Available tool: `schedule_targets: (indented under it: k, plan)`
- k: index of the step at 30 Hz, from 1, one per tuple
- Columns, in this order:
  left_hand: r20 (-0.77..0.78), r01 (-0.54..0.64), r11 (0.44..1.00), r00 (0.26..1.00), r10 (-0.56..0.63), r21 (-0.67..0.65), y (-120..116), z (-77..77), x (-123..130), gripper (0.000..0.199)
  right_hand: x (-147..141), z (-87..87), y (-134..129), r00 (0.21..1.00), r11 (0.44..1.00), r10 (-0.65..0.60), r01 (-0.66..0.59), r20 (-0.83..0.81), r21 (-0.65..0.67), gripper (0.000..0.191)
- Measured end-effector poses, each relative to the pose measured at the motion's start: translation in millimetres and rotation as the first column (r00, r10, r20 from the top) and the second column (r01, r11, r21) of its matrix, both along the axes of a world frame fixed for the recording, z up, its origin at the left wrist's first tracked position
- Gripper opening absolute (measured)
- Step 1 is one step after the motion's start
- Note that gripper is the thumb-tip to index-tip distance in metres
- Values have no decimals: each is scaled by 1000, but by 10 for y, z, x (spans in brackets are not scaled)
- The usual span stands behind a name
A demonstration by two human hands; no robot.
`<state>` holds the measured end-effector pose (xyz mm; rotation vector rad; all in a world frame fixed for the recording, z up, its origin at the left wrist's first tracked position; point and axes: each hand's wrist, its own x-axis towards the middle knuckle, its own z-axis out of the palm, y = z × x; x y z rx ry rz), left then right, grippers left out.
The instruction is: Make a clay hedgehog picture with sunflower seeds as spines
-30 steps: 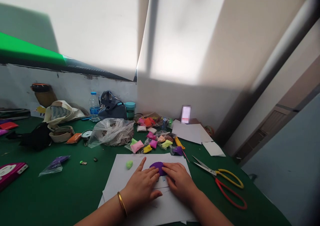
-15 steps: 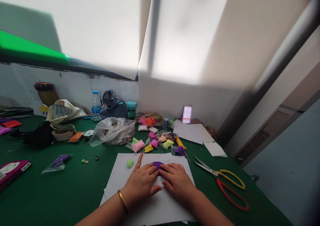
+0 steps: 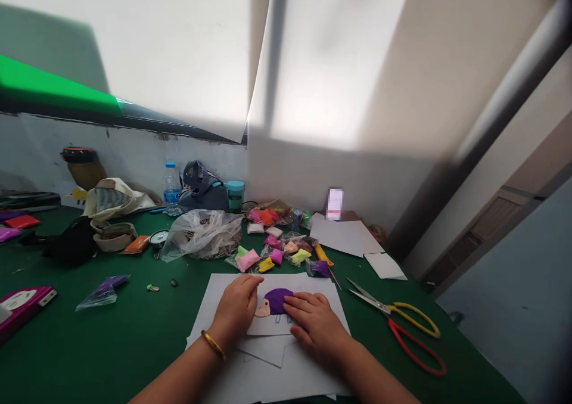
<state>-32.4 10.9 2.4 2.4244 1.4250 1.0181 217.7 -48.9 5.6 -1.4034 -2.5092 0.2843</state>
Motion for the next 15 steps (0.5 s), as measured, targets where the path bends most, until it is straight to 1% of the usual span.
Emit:
schedule_targets:
  k: [2, 5, 10, 12, 15]
  plan:
    - [12, 0, 1000, 1000, 0, -8, -10, 13, 0, 29, -9, -9, -8, 1000, 1000, 3, -3, 10, -9, 45]
    - [-38, 16, 1000, 999, -15, 5, -83, 40, 38, 30, -4, -23, -1, 1000, 1000, 0, 0, 29, 2, 48]
    - [-154, 141, 990, 978, -144, -27, -228, 56, 126, 43, 17, -49, 36, 999, 999, 24, -25, 40, 26, 65]
    - [-184, 156, 987, 970, -161, -40, -254, 64, 148, 48, 10, -48, 41, 998, 999, 36, -36, 43, 15, 66]
    - [-185, 158, 987, 969, -162, -39, -261, 82, 168, 52, -12, -37, 35, 998, 999, 40, -39, 43, -10, 64]
